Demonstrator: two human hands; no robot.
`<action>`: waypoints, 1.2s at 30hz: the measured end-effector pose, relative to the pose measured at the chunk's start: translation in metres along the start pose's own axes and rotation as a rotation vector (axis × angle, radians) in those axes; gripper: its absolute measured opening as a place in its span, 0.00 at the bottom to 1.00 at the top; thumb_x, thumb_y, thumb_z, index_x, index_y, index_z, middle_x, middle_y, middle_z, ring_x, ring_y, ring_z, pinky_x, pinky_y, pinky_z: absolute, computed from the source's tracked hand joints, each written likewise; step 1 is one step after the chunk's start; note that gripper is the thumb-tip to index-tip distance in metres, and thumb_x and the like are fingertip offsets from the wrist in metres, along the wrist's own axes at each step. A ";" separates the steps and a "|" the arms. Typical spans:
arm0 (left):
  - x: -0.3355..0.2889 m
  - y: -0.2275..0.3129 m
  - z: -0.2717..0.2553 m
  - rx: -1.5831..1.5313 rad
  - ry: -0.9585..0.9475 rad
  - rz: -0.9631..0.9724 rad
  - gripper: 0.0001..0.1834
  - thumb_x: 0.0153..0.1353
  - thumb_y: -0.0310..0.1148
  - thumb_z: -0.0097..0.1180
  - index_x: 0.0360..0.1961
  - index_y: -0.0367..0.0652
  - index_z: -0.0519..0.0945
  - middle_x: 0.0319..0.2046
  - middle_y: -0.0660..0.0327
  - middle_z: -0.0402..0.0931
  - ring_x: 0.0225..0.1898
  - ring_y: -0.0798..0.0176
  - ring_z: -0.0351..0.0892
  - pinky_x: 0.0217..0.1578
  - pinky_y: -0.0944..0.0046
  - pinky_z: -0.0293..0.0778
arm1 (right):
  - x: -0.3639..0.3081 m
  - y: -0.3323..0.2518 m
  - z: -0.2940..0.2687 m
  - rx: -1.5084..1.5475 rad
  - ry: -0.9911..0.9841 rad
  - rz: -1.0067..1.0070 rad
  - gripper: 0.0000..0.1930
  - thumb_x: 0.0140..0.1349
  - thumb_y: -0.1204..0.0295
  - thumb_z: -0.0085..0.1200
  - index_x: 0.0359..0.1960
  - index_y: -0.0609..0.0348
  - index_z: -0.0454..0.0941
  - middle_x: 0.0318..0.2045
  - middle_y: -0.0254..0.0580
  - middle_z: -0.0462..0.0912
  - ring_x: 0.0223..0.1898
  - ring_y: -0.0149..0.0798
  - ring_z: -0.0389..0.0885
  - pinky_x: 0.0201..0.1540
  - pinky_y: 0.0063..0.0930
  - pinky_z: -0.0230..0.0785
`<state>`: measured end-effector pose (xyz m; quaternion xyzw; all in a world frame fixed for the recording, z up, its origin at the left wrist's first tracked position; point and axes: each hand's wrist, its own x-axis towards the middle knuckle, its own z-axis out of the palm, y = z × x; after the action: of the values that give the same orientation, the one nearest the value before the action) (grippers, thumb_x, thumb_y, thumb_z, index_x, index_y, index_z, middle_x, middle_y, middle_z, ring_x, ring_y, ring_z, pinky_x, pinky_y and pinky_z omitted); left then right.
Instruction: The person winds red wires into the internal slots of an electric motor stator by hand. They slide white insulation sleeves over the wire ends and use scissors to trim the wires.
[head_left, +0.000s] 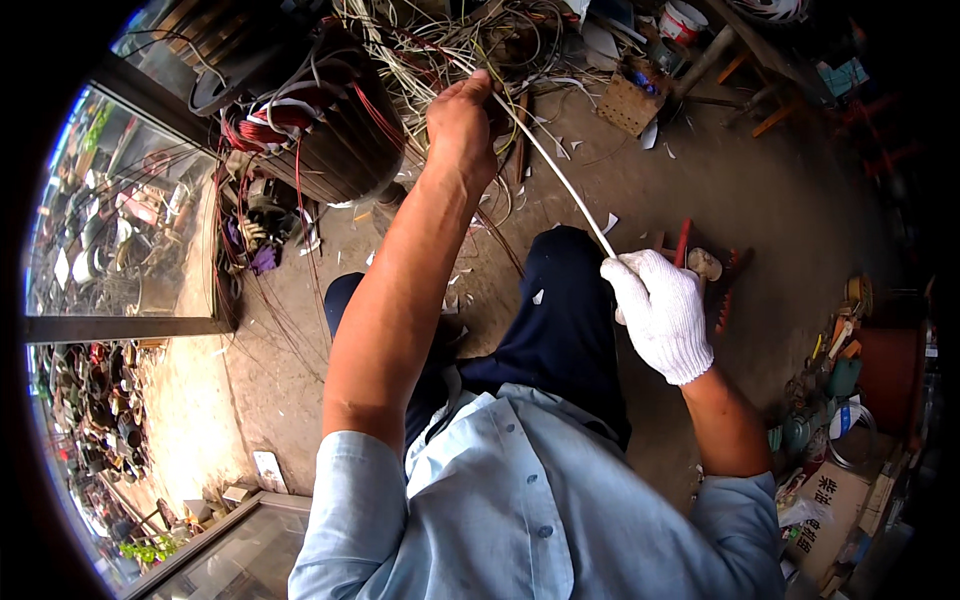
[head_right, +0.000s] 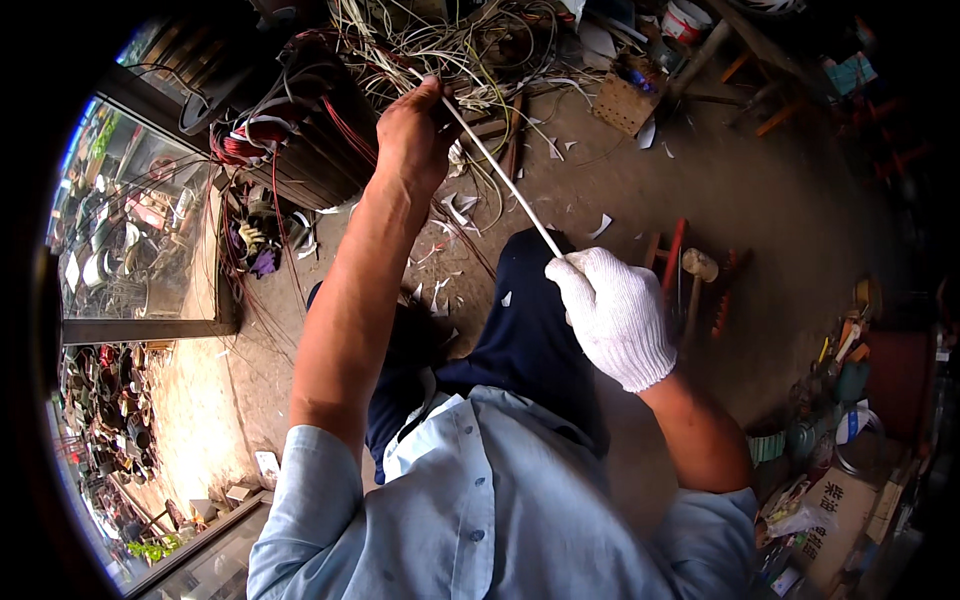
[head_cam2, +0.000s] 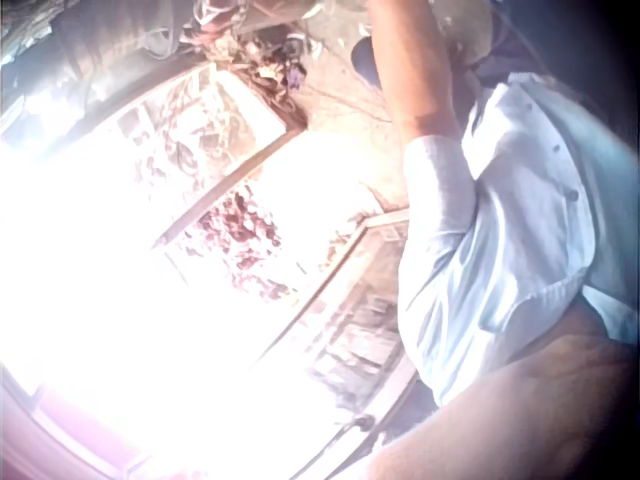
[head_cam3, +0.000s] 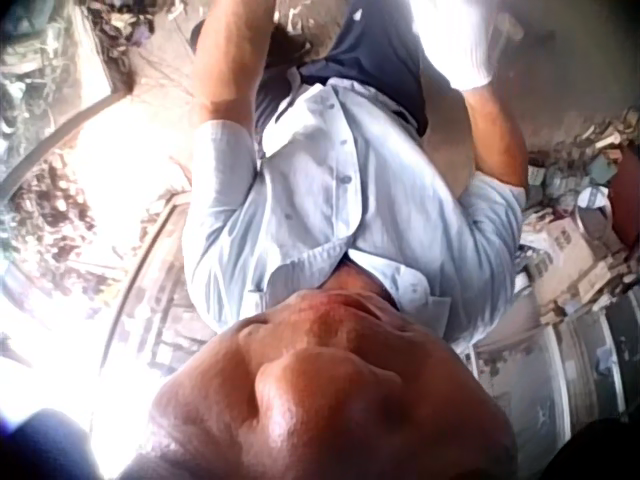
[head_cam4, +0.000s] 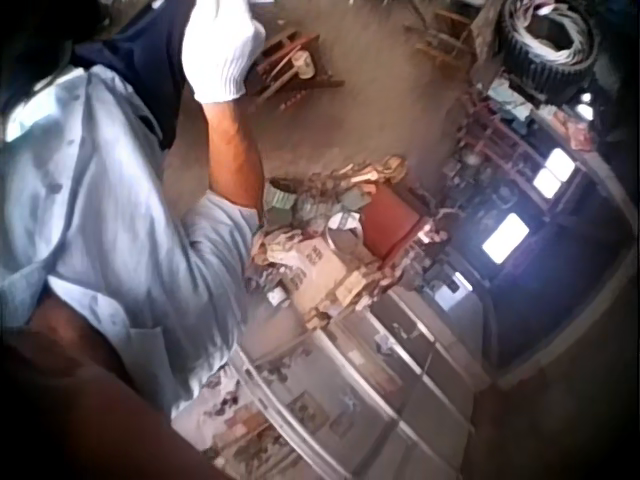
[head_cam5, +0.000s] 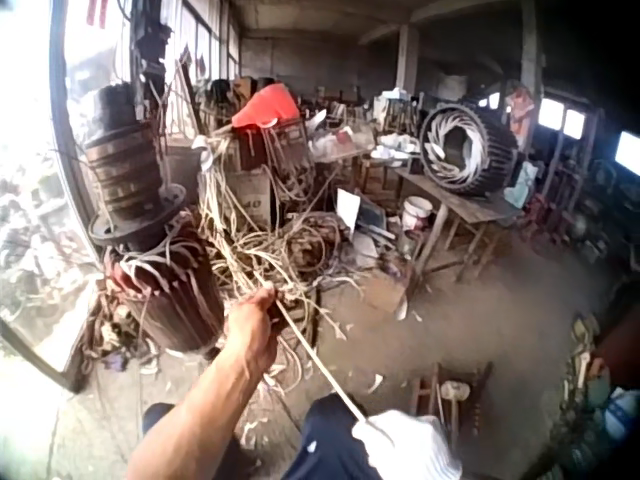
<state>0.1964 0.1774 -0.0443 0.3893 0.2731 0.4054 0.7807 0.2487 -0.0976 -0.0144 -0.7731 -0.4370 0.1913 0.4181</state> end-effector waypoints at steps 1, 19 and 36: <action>0.000 0.000 0.001 -0.007 0.014 -0.008 0.10 0.73 0.37 0.50 0.39 0.43 0.78 0.32 0.65 0.77 0.33 0.65 0.75 0.36 0.58 0.75 | -0.008 0.004 -0.001 -0.021 0.010 -0.023 0.09 0.69 0.68 0.57 0.36 0.62 0.82 0.17 0.40 0.80 0.18 0.33 0.82 0.24 0.27 0.73; -0.002 0.012 0.001 -0.070 -0.031 -0.058 0.08 0.71 0.38 0.54 0.35 0.48 0.78 0.31 0.68 0.75 0.32 0.67 0.70 0.41 0.57 0.71 | -0.020 0.011 -0.059 -0.202 -0.101 -0.140 0.32 0.57 0.69 0.68 0.62 0.66 0.70 0.55 0.55 0.80 0.58 0.49 0.80 0.62 0.39 0.71; 0.080 0.046 -0.034 -0.124 0.105 -0.077 0.18 0.73 0.48 0.51 0.31 0.46 0.76 0.23 0.67 0.73 0.23 0.68 0.70 0.24 0.66 0.65 | 0.147 -0.029 0.070 -0.119 -0.055 -0.268 0.13 0.65 0.65 0.56 0.47 0.58 0.82 0.33 0.53 0.86 0.36 0.55 0.86 0.40 0.44 0.77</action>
<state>0.1933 0.2748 -0.0334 0.3079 0.3028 0.4112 0.8028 0.2676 0.0666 -0.0204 -0.7257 -0.5581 0.1285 0.3813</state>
